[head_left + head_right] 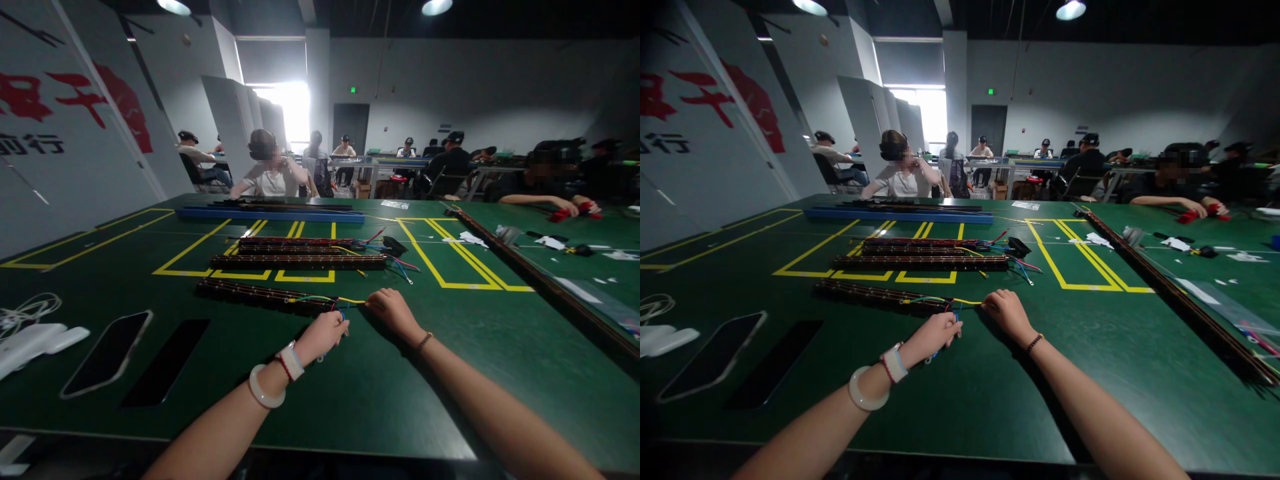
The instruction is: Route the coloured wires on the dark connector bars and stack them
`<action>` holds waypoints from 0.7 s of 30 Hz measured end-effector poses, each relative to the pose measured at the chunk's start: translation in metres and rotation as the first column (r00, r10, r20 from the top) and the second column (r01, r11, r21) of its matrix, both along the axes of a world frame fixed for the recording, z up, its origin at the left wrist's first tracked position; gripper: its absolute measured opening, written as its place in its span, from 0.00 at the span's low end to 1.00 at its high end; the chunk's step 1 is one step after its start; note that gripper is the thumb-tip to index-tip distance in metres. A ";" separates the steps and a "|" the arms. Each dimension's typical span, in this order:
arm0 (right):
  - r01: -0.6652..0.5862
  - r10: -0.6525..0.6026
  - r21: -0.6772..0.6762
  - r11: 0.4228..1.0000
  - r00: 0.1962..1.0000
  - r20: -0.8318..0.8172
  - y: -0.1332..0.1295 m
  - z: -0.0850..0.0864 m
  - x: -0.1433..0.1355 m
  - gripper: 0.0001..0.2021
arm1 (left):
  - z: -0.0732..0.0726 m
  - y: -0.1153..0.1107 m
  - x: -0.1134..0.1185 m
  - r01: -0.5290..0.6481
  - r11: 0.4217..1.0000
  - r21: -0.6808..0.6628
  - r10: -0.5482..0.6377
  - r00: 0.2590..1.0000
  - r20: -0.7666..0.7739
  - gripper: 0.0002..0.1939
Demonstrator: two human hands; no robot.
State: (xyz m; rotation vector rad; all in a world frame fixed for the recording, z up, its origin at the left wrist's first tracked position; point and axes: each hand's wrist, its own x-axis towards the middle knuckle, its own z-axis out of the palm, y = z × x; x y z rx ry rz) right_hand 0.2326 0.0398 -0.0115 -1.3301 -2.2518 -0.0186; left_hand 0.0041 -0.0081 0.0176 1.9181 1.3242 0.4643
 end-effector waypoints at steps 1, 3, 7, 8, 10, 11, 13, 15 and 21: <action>0.012 -0.012 -0.017 1.000 1.000 0.004 -0.001 -0.001 0.002 0.07 | 0.002 -0.001 -0.001 0.005 0.999 0.034 -0.002 0.998 -0.063 0.18; 0.037 -0.037 -0.043 0.998 0.999 0.002 -0.001 -0.002 0.002 0.06 | 0.006 -0.003 -0.001 0.022 0.995 0.097 -0.004 0.983 -0.182 0.18; 0.056 -0.057 -0.084 0.995 0.998 -0.009 -0.001 0.000 -0.002 0.06 | 0.007 -0.004 0.000 0.062 0.976 0.207 0.010 0.944 -0.329 0.16; 0.056 -0.057 -0.089 0.994 0.998 -0.007 -0.001 0.001 -0.003 0.06 | 0.006 -0.004 0.000 0.071 0.973 0.219 0.010 0.937 -0.348 0.16; 0.056 -0.056 -0.091 0.994 0.998 -0.001 -0.002 0.001 -0.003 0.06 | 0.005 -0.004 0.000 0.082 0.971 0.226 0.008 0.929 -0.370 0.16; 0.056 -0.056 -0.092 0.994 0.998 0.004 -0.002 0.001 -0.004 0.06 | 0.005 -0.004 0.000 0.083 0.971 0.225 0.007 0.928 -0.372 0.16; 0.060 -0.059 -0.099 0.993 0.998 0.015 -0.002 0.001 -0.004 0.06 | 0.005 -0.005 0.000 0.082 0.969 0.232 0.007 0.932 -0.362 0.18; 0.077 -0.073 -0.110 0.991 0.997 0.032 -0.003 0.002 -0.005 0.05 | 0.007 -0.006 0.000 0.080 0.963 0.258 0.015 0.938 -0.346 0.22; 0.102 -0.094 -0.098 0.990 0.992 0.080 -0.002 0.002 -0.006 0.04 | 0.016 -0.005 -0.004 -0.035 0.877 0.479 0.239 0.897 -0.372 0.17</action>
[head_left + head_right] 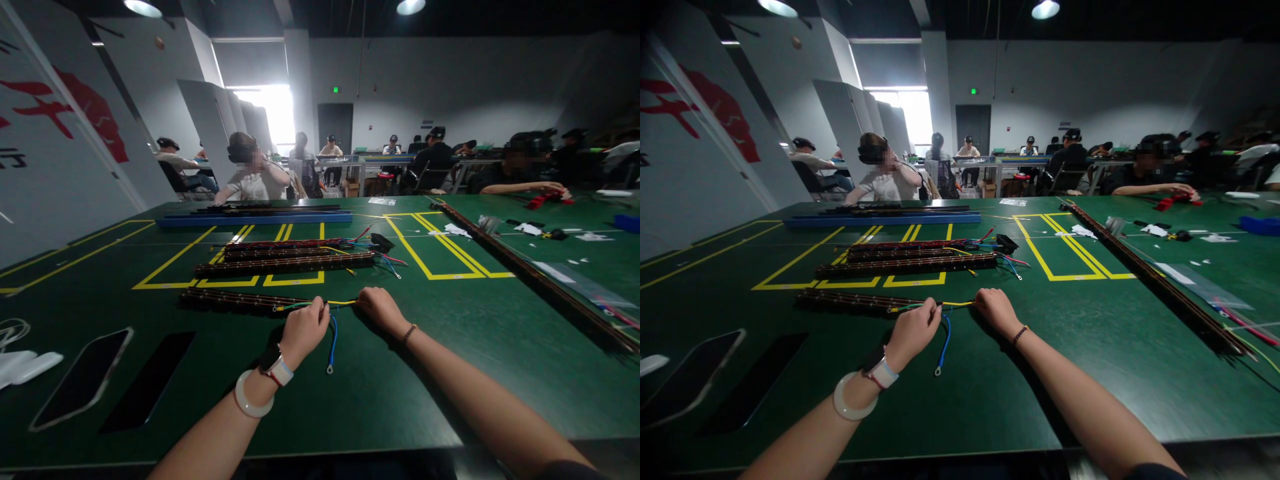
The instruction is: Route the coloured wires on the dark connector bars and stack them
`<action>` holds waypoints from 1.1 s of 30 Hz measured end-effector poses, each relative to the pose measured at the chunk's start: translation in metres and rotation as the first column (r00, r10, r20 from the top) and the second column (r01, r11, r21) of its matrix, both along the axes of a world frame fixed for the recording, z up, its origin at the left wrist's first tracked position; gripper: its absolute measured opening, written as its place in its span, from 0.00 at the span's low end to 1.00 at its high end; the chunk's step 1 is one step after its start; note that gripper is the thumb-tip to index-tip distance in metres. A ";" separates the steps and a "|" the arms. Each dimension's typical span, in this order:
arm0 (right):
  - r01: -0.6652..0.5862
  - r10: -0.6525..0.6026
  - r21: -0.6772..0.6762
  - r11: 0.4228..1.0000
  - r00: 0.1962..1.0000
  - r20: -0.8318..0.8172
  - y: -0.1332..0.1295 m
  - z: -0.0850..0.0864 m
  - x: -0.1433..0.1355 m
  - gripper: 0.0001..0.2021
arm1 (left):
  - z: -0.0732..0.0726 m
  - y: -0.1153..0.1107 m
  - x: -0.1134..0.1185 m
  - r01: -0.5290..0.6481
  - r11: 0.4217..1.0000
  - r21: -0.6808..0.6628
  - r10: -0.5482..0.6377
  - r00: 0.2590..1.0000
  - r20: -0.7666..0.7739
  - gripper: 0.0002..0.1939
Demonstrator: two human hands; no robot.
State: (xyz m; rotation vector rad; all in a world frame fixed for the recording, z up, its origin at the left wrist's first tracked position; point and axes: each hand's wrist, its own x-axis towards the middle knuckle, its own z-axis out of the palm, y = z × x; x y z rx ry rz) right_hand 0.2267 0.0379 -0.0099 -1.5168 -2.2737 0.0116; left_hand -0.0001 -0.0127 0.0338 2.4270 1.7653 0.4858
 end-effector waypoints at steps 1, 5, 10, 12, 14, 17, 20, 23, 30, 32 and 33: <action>0.000 0.000 0.005 1.000 1.000 0.004 0.000 -0.001 0.000 0.04 | 0.002 0.001 -0.001 -0.034 0.999 0.034 0.035 0.999 -0.028 0.15; -0.003 0.002 0.021 1.000 1.000 0.010 0.002 -0.003 0.002 0.05 | 0.005 0.004 -0.005 -0.108 0.990 0.090 0.119 0.985 -0.124 0.13; -0.001 0.001 0.034 0.999 1.000 0.006 0.002 -0.003 0.003 0.05 | 0.004 0.006 -0.007 -0.103 0.991 0.089 0.113 0.986 -0.122 0.14; -0.003 0.003 0.033 0.999 1.000 0.008 0.001 -0.002 0.003 0.06 | 0.002 0.007 -0.007 -0.071 0.993 0.093 0.079 0.994 -0.079 0.14; -0.005 0.005 0.029 1.000 1.000 0.010 0.001 -0.001 0.003 0.06 | 0.001 0.006 -0.006 -0.028 0.994 0.108 0.032 0.999 -0.037 0.13; -0.007 0.007 0.022 1.000 1.000 0.006 0.001 0.000 0.003 0.07 | -0.001 0.004 -0.005 0.002 0.989 0.148 -0.001 1.000 -0.007 0.14; -0.009 0.009 0.015 1.000 1.000 -0.008 0.000 0.001 0.004 0.08 | -0.001 0.003 -0.005 -0.018 0.990 0.142 0.022 0.999 -0.024 0.16; -0.012 0.013 0.007 1.000 1.000 -0.019 0.000 0.002 0.004 0.09 | 0.000 0.004 -0.005 -0.082 0.995 0.058 0.086 0.995 -0.059 0.16; -0.017 0.016 0.014 1.000 1.000 0.015 0.000 0.001 0.003 0.10 | 0.003 0.004 -0.004 -0.167 0.986 0.028 0.169 0.978 -0.119 0.13; -0.029 0.029 0.009 1.000 0.999 0.029 0.000 0.001 0.003 0.10 | 0.002 0.004 -0.004 -0.167 0.985 0.048 0.172 0.978 -0.121 0.12; -0.034 0.033 0.007 0.999 0.999 0.031 0.000 0.001 0.003 0.10 | 0.002 0.004 -0.004 -0.160 0.985 0.061 0.166 0.980 -0.112 0.12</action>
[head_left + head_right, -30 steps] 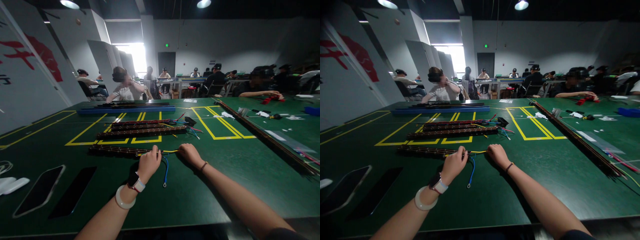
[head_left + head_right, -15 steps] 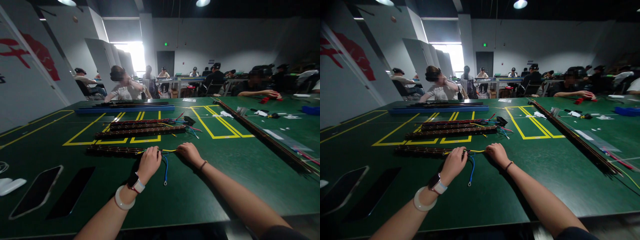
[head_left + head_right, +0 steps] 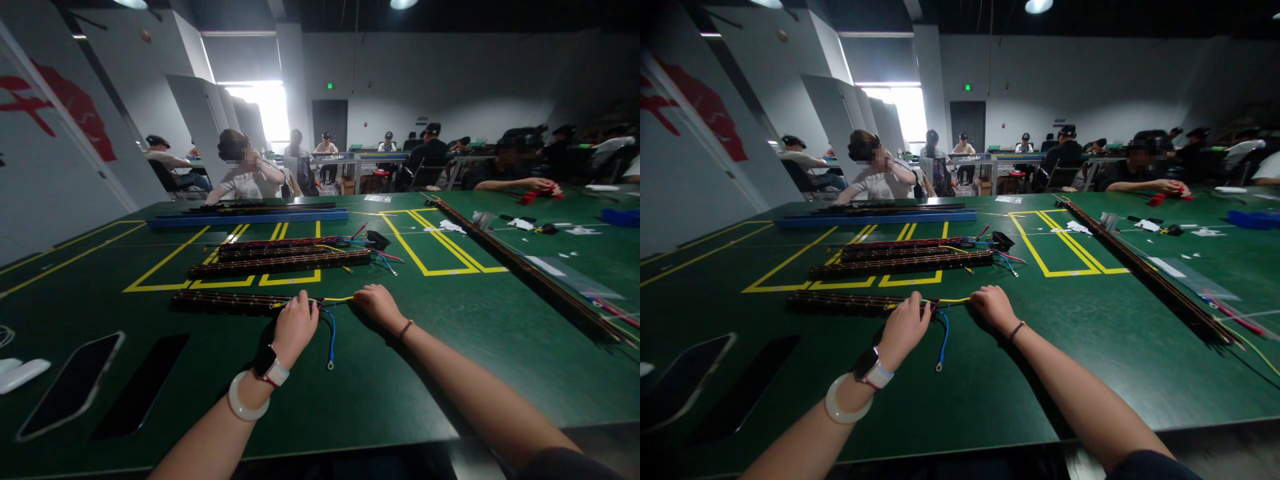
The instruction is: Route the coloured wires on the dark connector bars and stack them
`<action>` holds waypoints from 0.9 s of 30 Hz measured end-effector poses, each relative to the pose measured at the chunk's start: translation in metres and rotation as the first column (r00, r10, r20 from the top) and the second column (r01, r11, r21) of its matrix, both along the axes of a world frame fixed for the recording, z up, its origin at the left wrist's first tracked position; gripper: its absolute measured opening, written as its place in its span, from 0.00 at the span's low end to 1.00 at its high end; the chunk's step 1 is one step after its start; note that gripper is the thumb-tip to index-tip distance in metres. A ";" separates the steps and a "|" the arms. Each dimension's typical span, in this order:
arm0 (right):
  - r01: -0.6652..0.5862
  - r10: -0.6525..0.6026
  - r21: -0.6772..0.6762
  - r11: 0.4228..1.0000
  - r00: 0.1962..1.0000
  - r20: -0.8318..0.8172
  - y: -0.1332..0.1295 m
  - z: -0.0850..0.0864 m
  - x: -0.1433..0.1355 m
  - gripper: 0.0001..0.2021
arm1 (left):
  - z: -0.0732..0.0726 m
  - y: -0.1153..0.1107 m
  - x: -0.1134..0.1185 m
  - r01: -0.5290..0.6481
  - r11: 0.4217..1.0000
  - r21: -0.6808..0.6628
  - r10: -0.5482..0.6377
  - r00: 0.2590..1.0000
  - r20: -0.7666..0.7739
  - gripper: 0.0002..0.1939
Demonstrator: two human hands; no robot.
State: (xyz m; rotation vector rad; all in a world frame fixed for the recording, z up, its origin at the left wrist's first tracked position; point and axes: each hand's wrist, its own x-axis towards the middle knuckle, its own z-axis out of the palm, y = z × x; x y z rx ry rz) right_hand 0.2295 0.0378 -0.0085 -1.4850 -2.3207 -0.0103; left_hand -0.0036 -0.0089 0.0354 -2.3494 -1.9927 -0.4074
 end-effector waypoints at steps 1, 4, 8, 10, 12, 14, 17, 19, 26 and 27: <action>-0.001 0.001 -0.002 1.000 1.000 -0.002 0.000 0.000 0.000 0.10 | 0.000 0.000 0.000 0.012 1.000 0.020 -0.012 1.000 0.013 0.13; -0.003 0.003 -0.010 1.000 1.000 -0.020 0.001 0.000 0.000 0.09 | -0.001 0.000 0.000 0.109 0.988 0.108 -0.115 0.992 0.054 0.16; -0.034 0.034 -0.015 0.999 0.998 -0.045 0.002 -0.001 0.000 0.07 | -0.004 -0.003 0.003 0.343 0.923 0.174 -0.358 0.932 0.062 0.23; -0.057 0.056 -0.018 0.998 0.997 -0.058 0.002 -0.002 0.000 0.07 | -0.006 -0.005 0.005 0.441 0.883 0.162 -0.455 0.888 0.062 0.25; -0.076 0.074 -0.032 0.997 0.994 -0.083 0.002 -0.002 0.001 0.08 | -0.009 -0.007 0.007 0.521 0.845 0.125 -0.530 0.847 0.050 0.24; -0.096 0.089 -0.057 0.994 0.989 -0.121 0.002 -0.001 0.001 0.10 | -0.012 -0.009 0.009 0.579 0.812 0.079 -0.583 0.812 0.039 0.21; -0.119 0.100 -0.096 0.988 0.979 -0.179 0.001 0.001 0.002 0.13 | -0.014 -0.010 0.010 0.611 0.790 0.055 -0.613 0.789 0.040 0.17; -0.144 0.114 -0.128 0.981 0.970 -0.216 0.001 0.001 0.001 0.14 | -0.013 -0.009 0.009 0.584 0.807 0.083 -0.589 0.808 0.037 0.15; -0.147 0.108 -0.160 0.976 0.967 -0.230 -0.010 -0.001 -0.004 0.20 | -0.009 -0.004 0.009 0.466 0.879 -0.098 -0.470 0.882 -0.025 0.17; -0.144 0.105 -0.168 0.975 0.970 -0.220 -0.012 0.000 -0.005 0.20 | -0.010 -0.004 0.010 0.442 0.887 -0.133 -0.447 0.894 -0.011 0.17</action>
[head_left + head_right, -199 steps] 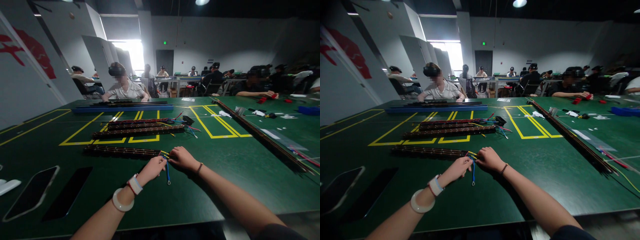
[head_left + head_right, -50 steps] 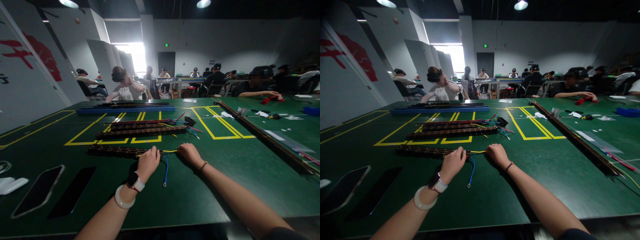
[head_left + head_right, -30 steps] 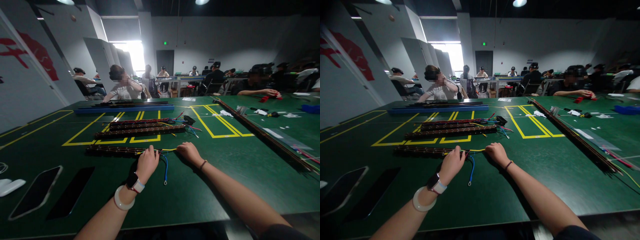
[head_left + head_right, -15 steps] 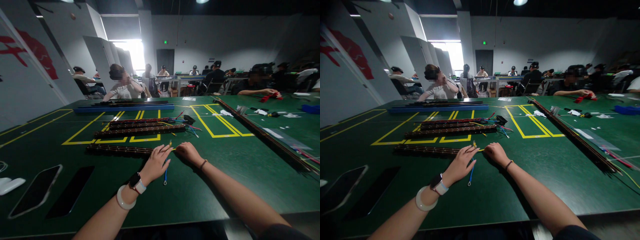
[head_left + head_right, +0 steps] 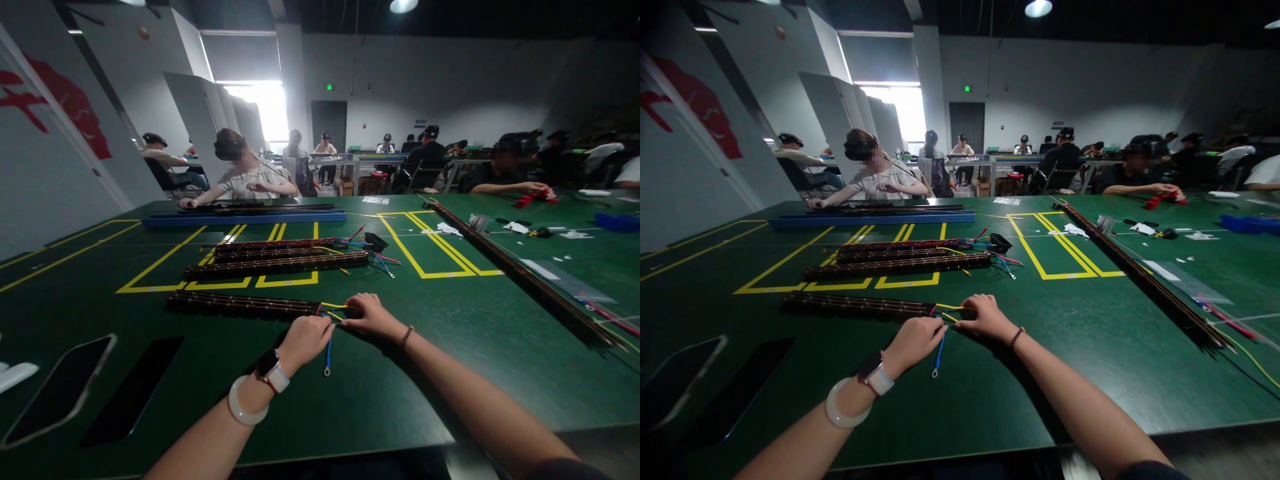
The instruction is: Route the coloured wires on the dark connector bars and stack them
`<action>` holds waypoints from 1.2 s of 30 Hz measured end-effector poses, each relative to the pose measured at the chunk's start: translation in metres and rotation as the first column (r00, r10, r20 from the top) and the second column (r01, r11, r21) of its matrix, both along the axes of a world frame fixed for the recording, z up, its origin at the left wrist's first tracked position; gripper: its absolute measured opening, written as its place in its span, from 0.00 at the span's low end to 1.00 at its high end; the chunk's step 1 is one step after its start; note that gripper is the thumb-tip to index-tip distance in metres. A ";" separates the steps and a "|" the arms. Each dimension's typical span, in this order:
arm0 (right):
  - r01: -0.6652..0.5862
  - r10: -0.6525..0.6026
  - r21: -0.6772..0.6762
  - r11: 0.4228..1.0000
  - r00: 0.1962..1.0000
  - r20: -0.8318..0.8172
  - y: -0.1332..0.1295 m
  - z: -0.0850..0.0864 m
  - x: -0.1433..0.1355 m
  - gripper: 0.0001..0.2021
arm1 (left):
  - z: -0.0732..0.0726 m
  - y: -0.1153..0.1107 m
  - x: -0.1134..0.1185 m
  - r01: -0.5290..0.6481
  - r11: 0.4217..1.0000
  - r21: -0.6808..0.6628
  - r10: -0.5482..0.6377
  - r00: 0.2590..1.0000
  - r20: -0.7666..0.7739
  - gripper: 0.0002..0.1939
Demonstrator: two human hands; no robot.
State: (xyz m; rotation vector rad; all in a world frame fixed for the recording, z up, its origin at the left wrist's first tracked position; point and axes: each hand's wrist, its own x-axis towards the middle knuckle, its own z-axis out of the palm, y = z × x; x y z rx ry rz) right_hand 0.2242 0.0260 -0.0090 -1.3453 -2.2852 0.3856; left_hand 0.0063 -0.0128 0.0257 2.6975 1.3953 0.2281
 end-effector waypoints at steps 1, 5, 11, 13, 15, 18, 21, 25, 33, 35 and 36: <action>0.001 -0.001 -0.012 1.000 1.000 0.010 -0.001 0.000 -0.001 0.19 | 0.000 0.000 0.001 -0.026 0.999 -0.029 0.026 1.000 0.005 0.17; 0.004 -0.003 -0.050 0.999 0.999 0.036 -0.004 0.003 -0.006 0.09 | 0.000 -0.002 0.003 -0.084 0.991 -0.103 0.091 0.993 0.074 0.17; -0.011 0.012 -0.044 0.999 1.000 0.024 -0.003 0.002 -0.006 0.07 | 0.002 -0.005 0.005 -0.142 0.973 -0.182 0.177 0.964 0.198 0.18; -0.017 0.017 -0.031 0.999 1.000 0.016 -0.002 0.000 -0.006 0.06 | 0.001 -0.005 0.005 -0.145 0.969 -0.200 0.192 0.953 0.235 0.18; -0.026 0.026 -0.007 1.000 1.000 0.013 -0.002 -0.002 -0.006 0.05 | -0.001 -0.004 0.006 -0.150 0.964 -0.218 0.205 0.944 0.258 0.18; -0.039 0.038 0.048 0.998 0.999 0.020 -0.002 -0.003 -0.006 0.05 | -0.002 -0.004 0.006 -0.155 0.961 -0.227 0.214 0.940 0.264 0.18; -0.037 0.036 0.107 0.994 0.999 0.016 -0.002 -0.005 -0.005 0.05 | -0.003 -0.005 0.005 -0.150 0.953 -0.263 0.222 0.937 0.270 0.17; -0.057 0.064 0.111 0.992 0.996 -0.060 0.001 -0.008 -0.001 0.06 | -0.002 -0.006 0.006 -0.147 0.923 -0.355 0.264 0.915 0.306 0.16; -0.078 0.101 0.171 0.982 0.987 -0.126 0.005 -0.016 0.000 0.07 | -0.016 0.003 0.009 -0.023 0.752 -0.658 0.461 0.733 0.501 0.15; -0.083 0.104 0.179 0.980 0.988 -0.110 0.004 -0.015 0.000 0.07 | -0.021 0.006 0.009 0.073 0.697 -0.714 0.497 0.669 0.553 0.14; -0.088 0.107 0.177 0.980 0.989 -0.101 0.003 -0.014 0.000 0.07 | -0.023 0.007 0.010 0.119 0.659 -0.743 0.524 0.636 0.567 0.14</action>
